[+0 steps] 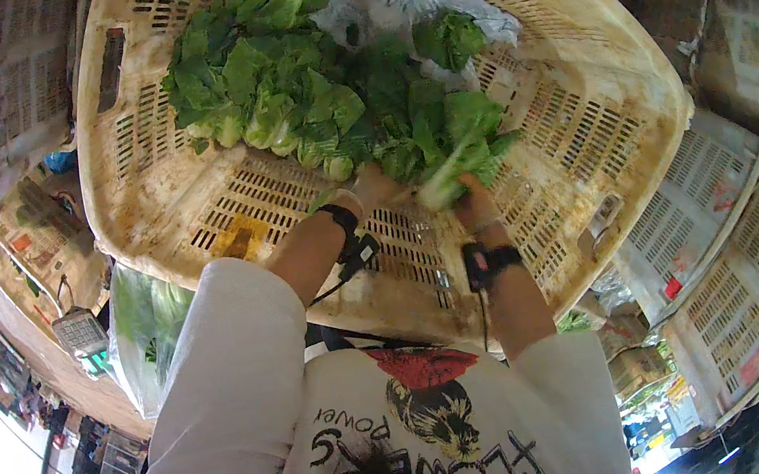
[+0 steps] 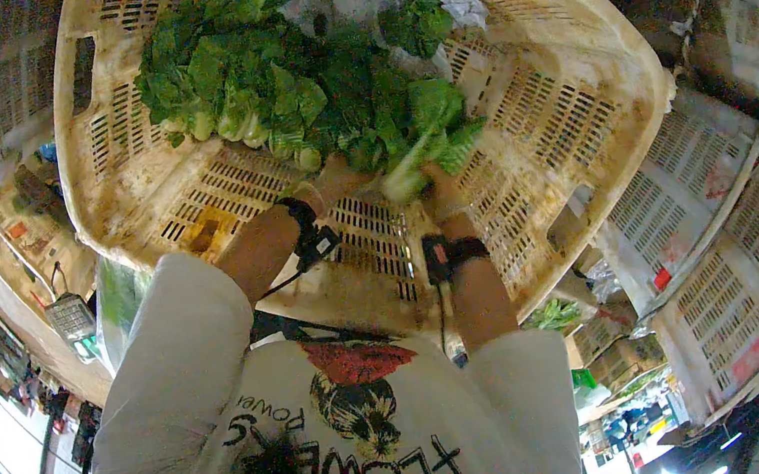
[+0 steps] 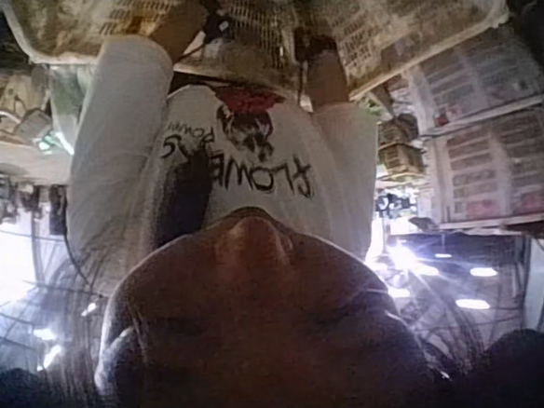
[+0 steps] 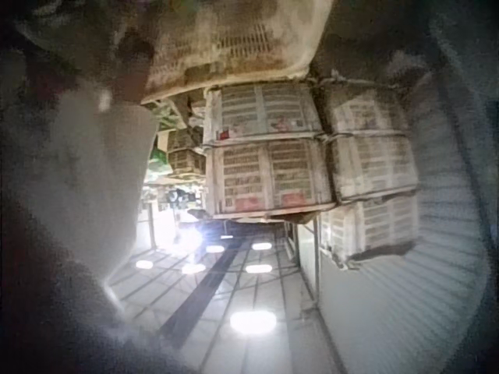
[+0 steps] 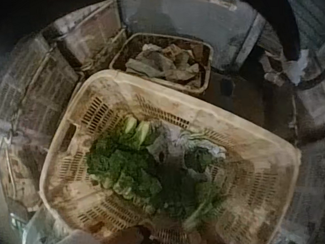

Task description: The person places bunches of leafy green vegetables from a large plastic crate into a clear plastic bag on a digital scale, then ties the bag shut.

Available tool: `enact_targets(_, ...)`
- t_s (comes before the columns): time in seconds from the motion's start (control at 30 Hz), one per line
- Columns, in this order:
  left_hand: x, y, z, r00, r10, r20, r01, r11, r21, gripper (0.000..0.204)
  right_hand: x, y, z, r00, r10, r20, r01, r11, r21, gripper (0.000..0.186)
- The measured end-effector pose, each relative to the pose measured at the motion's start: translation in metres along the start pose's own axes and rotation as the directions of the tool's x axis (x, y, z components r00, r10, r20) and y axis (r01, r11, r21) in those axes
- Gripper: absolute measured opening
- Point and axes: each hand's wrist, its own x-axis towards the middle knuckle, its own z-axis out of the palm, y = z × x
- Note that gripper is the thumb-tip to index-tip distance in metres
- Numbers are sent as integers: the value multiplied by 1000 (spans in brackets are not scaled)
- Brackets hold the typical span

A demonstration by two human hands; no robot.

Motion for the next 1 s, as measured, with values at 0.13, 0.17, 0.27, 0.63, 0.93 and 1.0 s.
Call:
enact_targets(0.13,-36,-59,12,989,-45,-139,-139,-5,-990,24,57,40,-16,995,99,27,-103,966,236,52)
enact_targets(0.17,-40,-63,14,988,-81,-132,-154,-395,-906,23,61,39,-21,992,77,100,-97,972,214,52)
enact_targets(0.27,-25,-24,72,901,316,-296,27,-725,-689,17,58,36,-29,968,68,242,-120,971,207,47)
enact_targets(0.63,-63,-46,-3,971,-14,240,227,-270,-936,37,101,64,-85,913,-196,358,369,773,-516,61)
enact_targets(0.93,-64,-89,4,987,92,132,113,-981,-159,51,47,-29,-33,998,28,-55,-28,1000,-9,66)
enact_targets(1.0,-59,-135,15,939,344,7,342,-935,93,52,68,-10,-72,984,-141,112,177,863,-473,60)
